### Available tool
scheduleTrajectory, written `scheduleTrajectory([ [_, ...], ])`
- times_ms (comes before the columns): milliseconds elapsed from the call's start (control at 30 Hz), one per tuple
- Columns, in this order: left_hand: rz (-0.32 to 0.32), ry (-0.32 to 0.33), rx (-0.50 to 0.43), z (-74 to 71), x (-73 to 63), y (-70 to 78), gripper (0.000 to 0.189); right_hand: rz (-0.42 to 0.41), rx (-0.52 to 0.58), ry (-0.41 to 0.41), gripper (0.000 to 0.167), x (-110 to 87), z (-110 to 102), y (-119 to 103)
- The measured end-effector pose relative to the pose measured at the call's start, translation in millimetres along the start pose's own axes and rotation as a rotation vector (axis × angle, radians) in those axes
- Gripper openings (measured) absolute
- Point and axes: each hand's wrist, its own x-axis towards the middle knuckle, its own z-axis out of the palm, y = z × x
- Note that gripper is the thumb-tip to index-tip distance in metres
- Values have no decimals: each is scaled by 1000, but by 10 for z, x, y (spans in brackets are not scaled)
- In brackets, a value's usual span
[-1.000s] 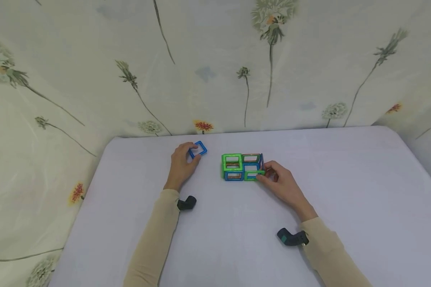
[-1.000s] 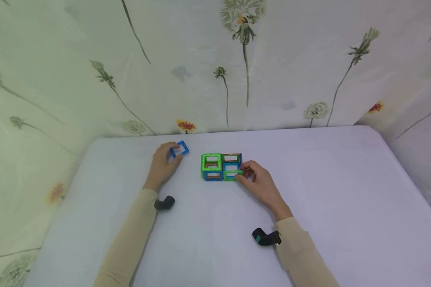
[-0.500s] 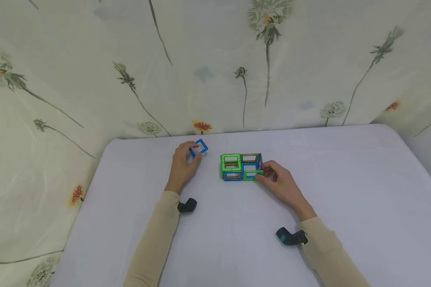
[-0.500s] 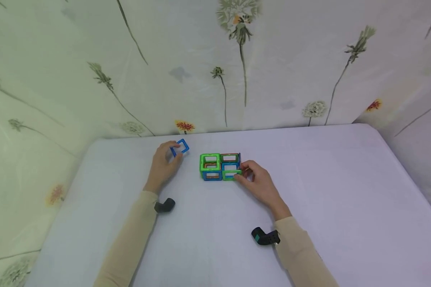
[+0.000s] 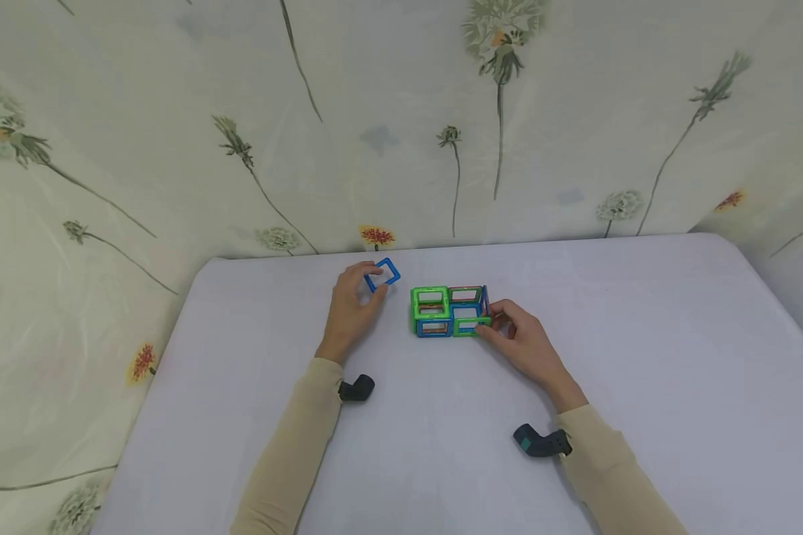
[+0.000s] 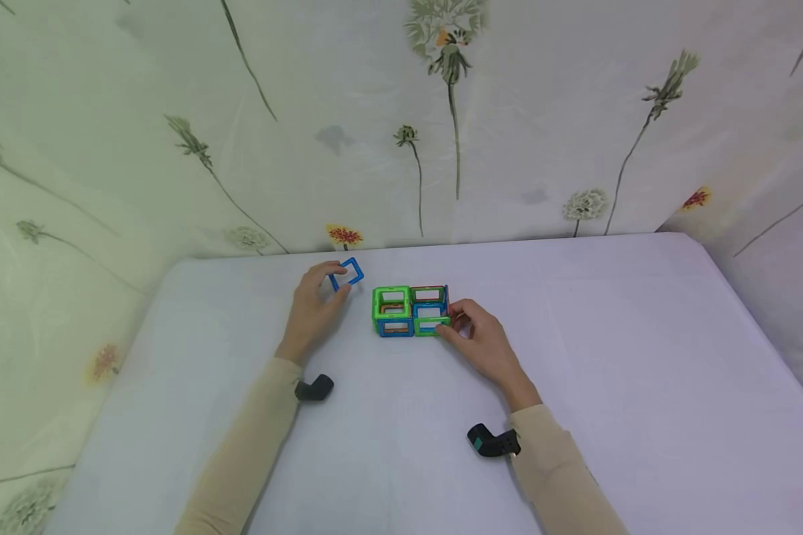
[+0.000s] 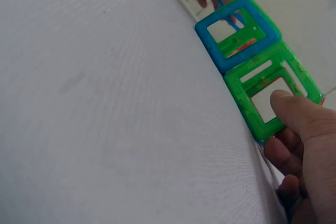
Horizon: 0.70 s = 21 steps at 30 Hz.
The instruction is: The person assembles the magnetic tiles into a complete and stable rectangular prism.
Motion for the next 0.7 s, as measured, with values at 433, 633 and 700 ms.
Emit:
scheduleTrajectory([
  [433,67,-21,3,49,4,268,28,-9,-1,16,30,-18,-4,-25],
  [633,96,-45,-28,43,12,444,30,-9,10,18,29,-20,-3,-18],
  [700,102,-47,-28,42,9,483,30,-11,14,14,30,-16,3,-11],
])
